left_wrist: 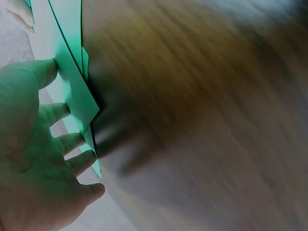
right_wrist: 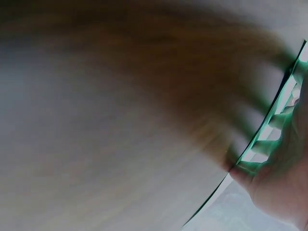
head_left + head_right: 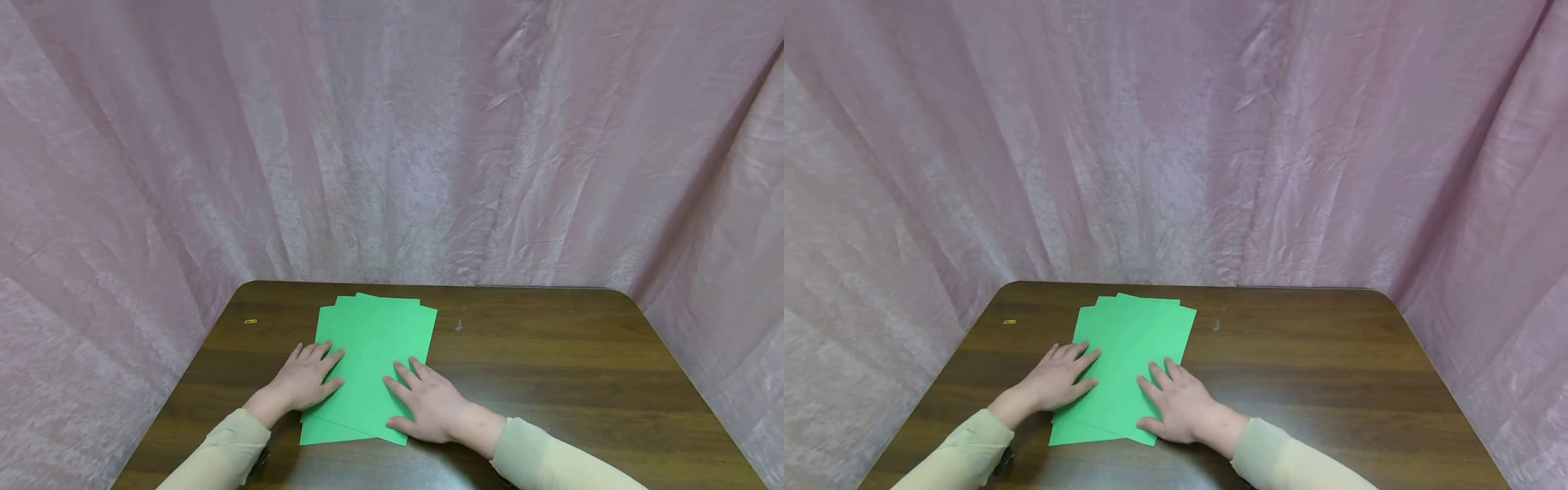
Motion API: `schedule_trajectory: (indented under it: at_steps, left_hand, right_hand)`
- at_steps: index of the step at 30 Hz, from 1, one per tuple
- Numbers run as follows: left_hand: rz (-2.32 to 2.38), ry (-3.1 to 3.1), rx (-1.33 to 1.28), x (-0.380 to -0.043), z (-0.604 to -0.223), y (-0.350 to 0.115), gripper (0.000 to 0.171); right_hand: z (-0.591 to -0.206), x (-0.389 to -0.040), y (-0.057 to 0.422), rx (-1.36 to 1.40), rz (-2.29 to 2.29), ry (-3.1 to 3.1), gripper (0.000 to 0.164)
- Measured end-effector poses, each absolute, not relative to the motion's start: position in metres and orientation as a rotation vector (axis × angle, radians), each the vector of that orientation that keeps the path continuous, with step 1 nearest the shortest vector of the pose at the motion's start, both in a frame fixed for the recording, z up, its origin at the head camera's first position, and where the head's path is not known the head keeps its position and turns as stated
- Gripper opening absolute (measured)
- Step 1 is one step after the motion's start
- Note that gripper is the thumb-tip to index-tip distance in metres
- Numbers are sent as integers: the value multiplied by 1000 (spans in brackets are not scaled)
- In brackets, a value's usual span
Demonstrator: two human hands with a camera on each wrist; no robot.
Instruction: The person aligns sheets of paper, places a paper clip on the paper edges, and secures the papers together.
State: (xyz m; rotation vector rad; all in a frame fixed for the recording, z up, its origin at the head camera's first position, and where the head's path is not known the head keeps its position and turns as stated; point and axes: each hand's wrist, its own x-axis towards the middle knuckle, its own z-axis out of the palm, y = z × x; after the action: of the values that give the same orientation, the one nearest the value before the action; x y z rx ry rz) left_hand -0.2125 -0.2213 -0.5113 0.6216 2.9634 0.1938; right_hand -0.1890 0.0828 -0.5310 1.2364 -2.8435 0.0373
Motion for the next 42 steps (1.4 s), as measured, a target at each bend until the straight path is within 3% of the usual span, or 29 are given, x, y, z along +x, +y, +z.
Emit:
schedule_trajectory:
  at_steps: [42]
  left_hand:
    - [62,2837,776,-229,-507,-110,73]
  right_hand:
    - [-520,-159,190,1055,230,-2929,73]
